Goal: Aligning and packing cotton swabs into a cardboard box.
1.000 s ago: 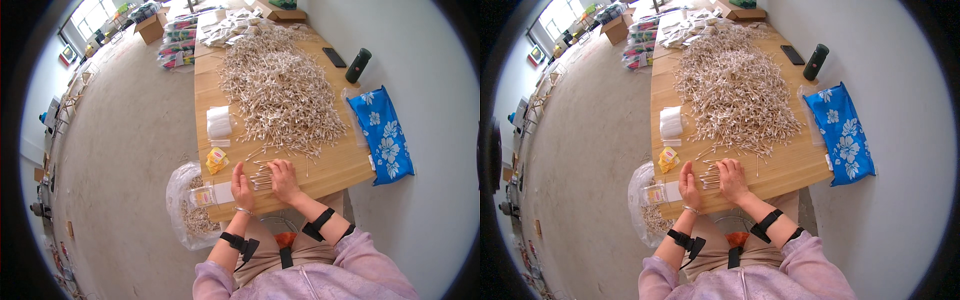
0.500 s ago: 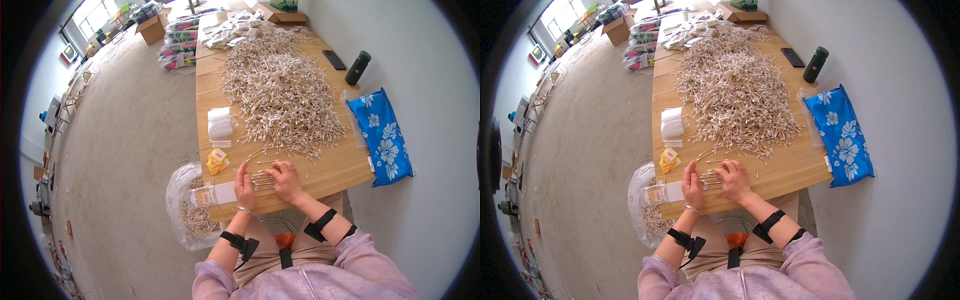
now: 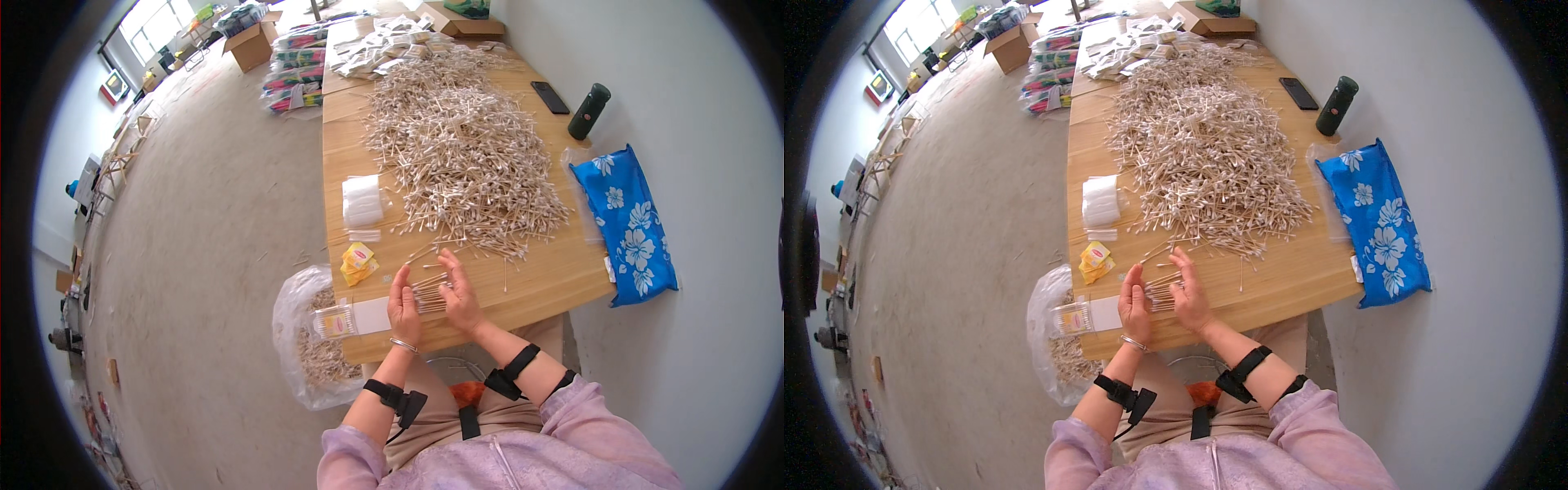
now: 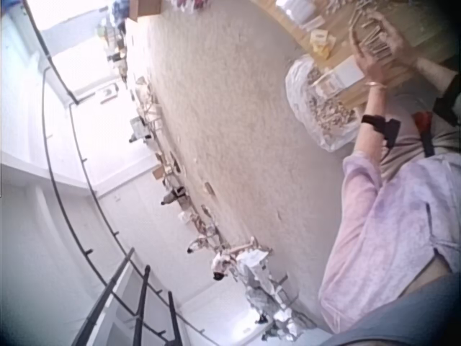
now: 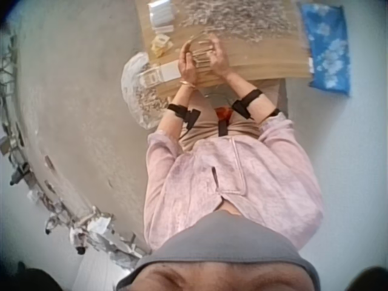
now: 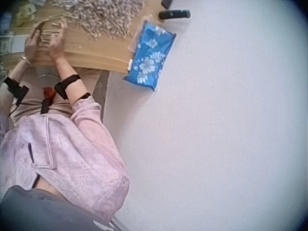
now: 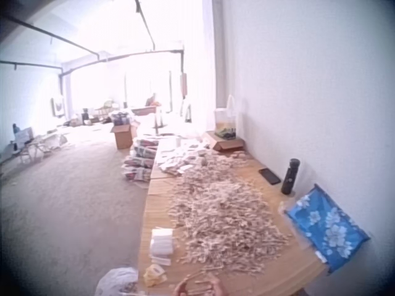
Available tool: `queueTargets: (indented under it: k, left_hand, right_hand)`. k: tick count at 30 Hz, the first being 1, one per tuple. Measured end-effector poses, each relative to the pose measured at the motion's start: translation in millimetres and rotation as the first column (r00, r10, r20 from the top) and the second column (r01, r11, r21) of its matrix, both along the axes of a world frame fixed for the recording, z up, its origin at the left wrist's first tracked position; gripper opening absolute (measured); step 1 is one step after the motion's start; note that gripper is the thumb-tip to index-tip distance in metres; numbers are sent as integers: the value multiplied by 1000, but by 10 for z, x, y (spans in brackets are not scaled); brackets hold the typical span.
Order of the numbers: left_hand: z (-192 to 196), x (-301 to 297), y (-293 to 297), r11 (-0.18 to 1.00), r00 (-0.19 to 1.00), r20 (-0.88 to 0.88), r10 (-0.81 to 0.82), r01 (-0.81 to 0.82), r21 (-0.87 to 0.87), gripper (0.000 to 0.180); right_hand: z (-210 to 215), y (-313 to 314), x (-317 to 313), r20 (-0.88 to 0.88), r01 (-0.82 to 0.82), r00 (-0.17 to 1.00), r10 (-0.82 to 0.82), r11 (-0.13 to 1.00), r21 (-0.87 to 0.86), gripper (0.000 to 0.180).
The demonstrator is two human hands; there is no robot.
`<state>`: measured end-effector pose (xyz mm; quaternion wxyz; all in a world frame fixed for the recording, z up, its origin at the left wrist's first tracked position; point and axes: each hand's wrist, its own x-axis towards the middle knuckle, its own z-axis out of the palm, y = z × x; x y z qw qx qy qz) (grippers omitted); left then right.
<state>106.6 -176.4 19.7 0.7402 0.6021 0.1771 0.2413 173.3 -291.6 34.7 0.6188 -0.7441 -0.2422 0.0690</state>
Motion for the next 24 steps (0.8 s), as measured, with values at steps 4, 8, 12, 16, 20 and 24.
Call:
queueTargets:
  k: [4,8,12,16,20,24]
  left_hand:
    - [-71,17,9,997,999,47,-12,16,-77,40]
    - [-113,-22,49,996,999,44,-3,7,-94,40]
    - [-126,2,34,994,999,47,5,0,-111,40]
    - [-132,-25,47,992,999,52,12,-5,-130,40]
    - [-139,4,36,989,998,62,4,5,-147,40]
    - [-159,-6,33,987,998,68,11,0,-158,40]
  right_hand:
    - [-86,-119,60,338,34,938,76,951,-308,57]
    - [55,-113,-171,387,11,814,434,654,-756,71]
    - [136,-192,-306,322,17,772,548,489,-872,84]
    - [118,-228,-354,329,15,762,559,492,-871,84]
    - [39,-171,-191,347,54,753,558,474,-879,86]
    - [-2,-209,-79,438,81,755,488,594,-800,90]
